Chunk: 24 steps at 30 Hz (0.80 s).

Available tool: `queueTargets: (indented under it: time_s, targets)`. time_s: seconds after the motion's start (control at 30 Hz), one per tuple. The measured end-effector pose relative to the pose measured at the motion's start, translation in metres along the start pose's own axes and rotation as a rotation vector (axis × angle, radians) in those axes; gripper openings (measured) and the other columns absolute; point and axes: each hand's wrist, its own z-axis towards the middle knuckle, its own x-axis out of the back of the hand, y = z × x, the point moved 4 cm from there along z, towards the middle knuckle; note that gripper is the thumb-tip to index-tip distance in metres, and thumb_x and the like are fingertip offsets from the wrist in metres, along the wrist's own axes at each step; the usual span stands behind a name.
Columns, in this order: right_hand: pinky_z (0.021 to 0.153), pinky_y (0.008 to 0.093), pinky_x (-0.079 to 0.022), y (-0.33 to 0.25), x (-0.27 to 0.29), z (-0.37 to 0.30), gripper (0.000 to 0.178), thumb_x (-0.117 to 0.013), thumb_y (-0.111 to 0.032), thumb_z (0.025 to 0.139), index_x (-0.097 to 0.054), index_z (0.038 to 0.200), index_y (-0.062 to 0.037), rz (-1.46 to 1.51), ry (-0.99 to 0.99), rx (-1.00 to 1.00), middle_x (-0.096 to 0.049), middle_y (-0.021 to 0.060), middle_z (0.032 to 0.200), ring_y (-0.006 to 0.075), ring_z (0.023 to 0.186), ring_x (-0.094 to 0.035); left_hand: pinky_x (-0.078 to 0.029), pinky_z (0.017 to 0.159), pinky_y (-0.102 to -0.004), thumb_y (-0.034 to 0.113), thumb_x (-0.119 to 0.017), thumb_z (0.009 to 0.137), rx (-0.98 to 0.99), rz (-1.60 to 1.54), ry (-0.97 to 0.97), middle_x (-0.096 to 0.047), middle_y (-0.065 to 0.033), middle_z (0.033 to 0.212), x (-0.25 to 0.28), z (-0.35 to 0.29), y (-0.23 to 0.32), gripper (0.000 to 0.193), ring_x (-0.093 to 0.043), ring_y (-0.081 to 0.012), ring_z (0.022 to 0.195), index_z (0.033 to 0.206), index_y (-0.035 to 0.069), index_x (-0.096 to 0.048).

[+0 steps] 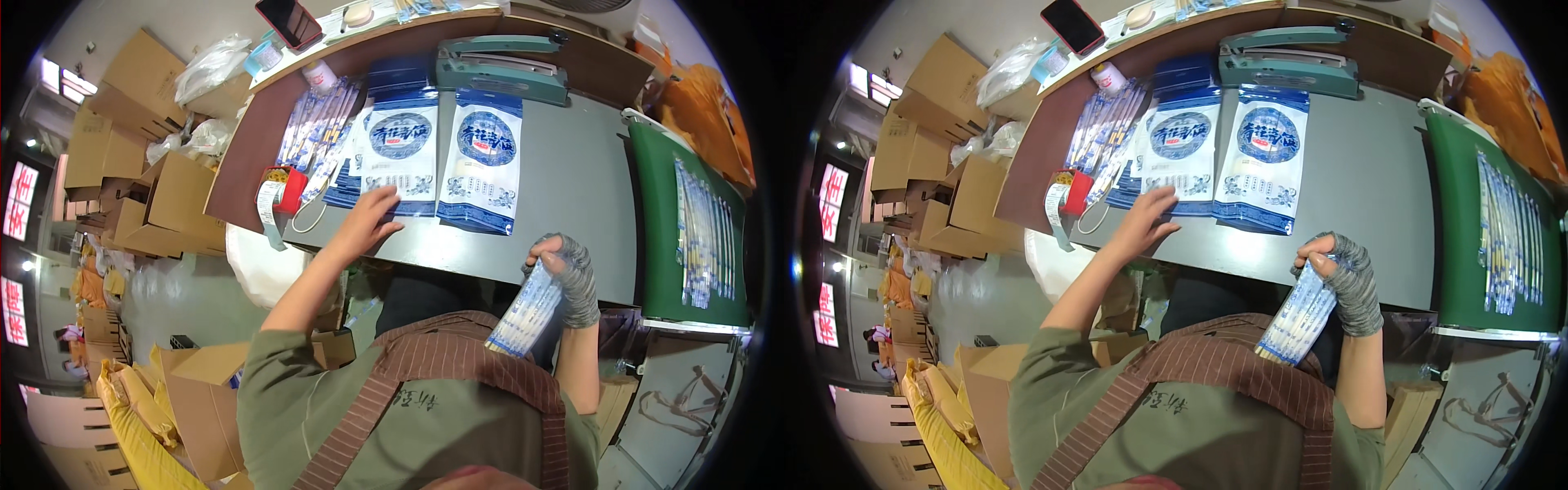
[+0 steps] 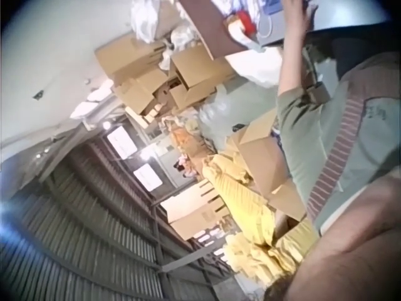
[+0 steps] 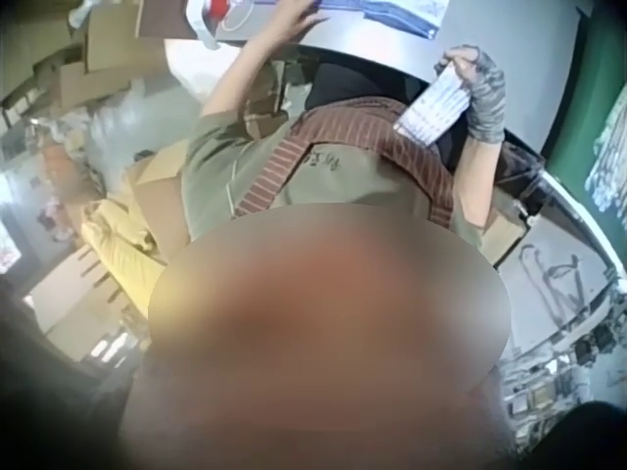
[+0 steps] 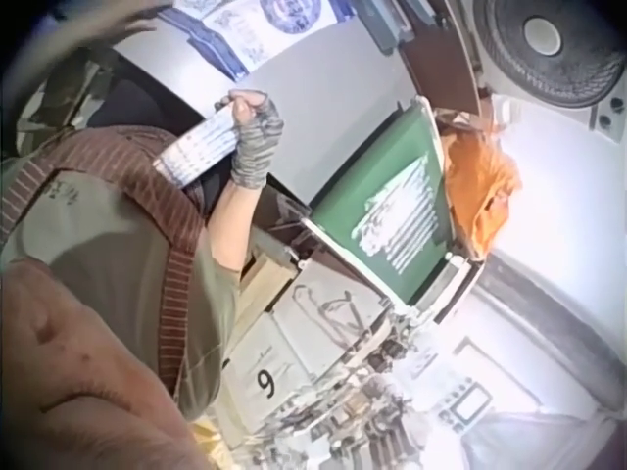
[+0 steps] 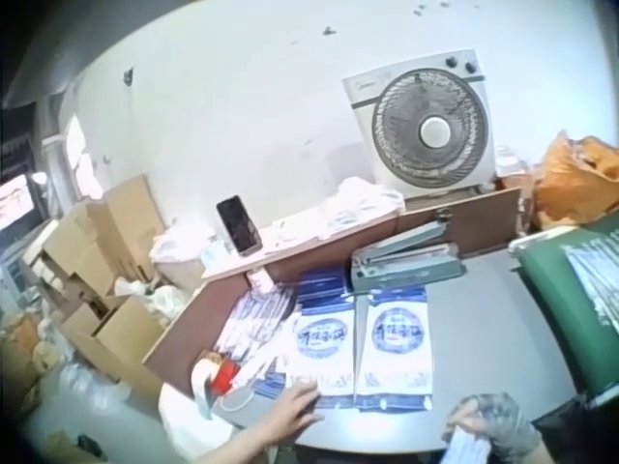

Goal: Packaging bundles of incense sticks into plastic bags and then placing them into a shipping box.

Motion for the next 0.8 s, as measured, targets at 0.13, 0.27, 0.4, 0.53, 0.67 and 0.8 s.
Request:
queueTargets:
  time_s: [0.13,0.27,0.4,0.53,0.67,0.8]
  targets:
    - [0.07,0.0309,-0.054,0.004,0.009,-0.002,0.02,-0.067,-0.017,0.08,-0.065,0.089,0.0007,0.006,0.02,0.001,-0.066,0.0113,0.081,0.0181,0.075,-0.064,-0.047,0.096,-0.0376,0.005,-0.063,0.08,0.025,0.191,-0.138,-0.05,-0.0161,0.132,-0.002,-0.045,0.037,0.046,-0.051,-0.0335,0.118,0.124,0.003,-0.051]
    - [0.07,0.031,-0.053,0.0,-0.005,0.003,0.021,-0.068,-0.019,0.08,-0.065,0.089,0.0003,-0.008,-0.037,0.006,-0.066,0.0112,0.081,0.0179,0.075,-0.064,-0.053,0.082,-0.0366,0.0,-0.062,0.078,0.111,0.264,-0.06,-0.061,-0.0153,0.112,0.01,-0.065,0.052,0.04,-0.062,-0.0313,0.101,0.117,0.003,-0.054]
    - [0.071,0.0305,-0.053,0.004,-0.009,0.004,0.022,-0.068,-0.02,0.081,-0.065,0.089,0.0001,0.002,-0.067,-0.022,-0.066,0.0111,0.082,0.0177,0.076,-0.064,-0.045,0.06,-0.0306,0.008,-0.069,0.081,0.559,-0.159,0.198,-0.059,-0.0098,0.073,0.021,-0.045,0.028,0.014,-0.058,-0.0187,0.068,0.085,0.002,-0.057]
    - [0.065,0.0283,-0.051,0.0,-0.009,-0.005,0.024,-0.07,-0.023,0.074,-0.064,0.084,-0.002,0.003,0.036,-0.016,-0.063,0.0092,0.079,0.0168,0.07,-0.061,-0.041,0.061,-0.025,0.006,-0.067,0.081,0.699,-0.635,0.472,-0.053,-0.0009,0.07,0.03,0.021,0.049,0.013,-0.047,-0.0064,0.069,0.083,0.0,-0.055]
    - [0.065,0.028,-0.051,0.0,0.005,-0.017,0.024,-0.068,-0.021,0.075,-0.064,0.087,-0.001,0.005,0.089,0.003,-0.064,0.0095,0.079,0.017,0.07,-0.061,-0.044,0.063,-0.0328,0.007,-0.056,0.087,0.335,-0.507,0.491,-0.06,-0.0097,0.075,-0.01,0.087,0.101,0.007,-0.056,-0.0206,0.07,0.087,0.001,-0.06]
    - [0.069,0.0269,-0.049,-0.005,0.022,-0.031,0.027,-0.066,-0.024,0.078,-0.064,0.088,0.0,-0.061,0.139,0.053,-0.065,0.0103,0.082,0.0159,0.074,-0.061,-0.046,0.068,-0.0455,0.004,-0.053,0.081,-0.067,-0.29,-0.05,-0.058,-0.0183,0.077,-0.092,0.117,0.189,0.007,-0.059,-0.0379,0.076,0.08,0.002,-0.059]
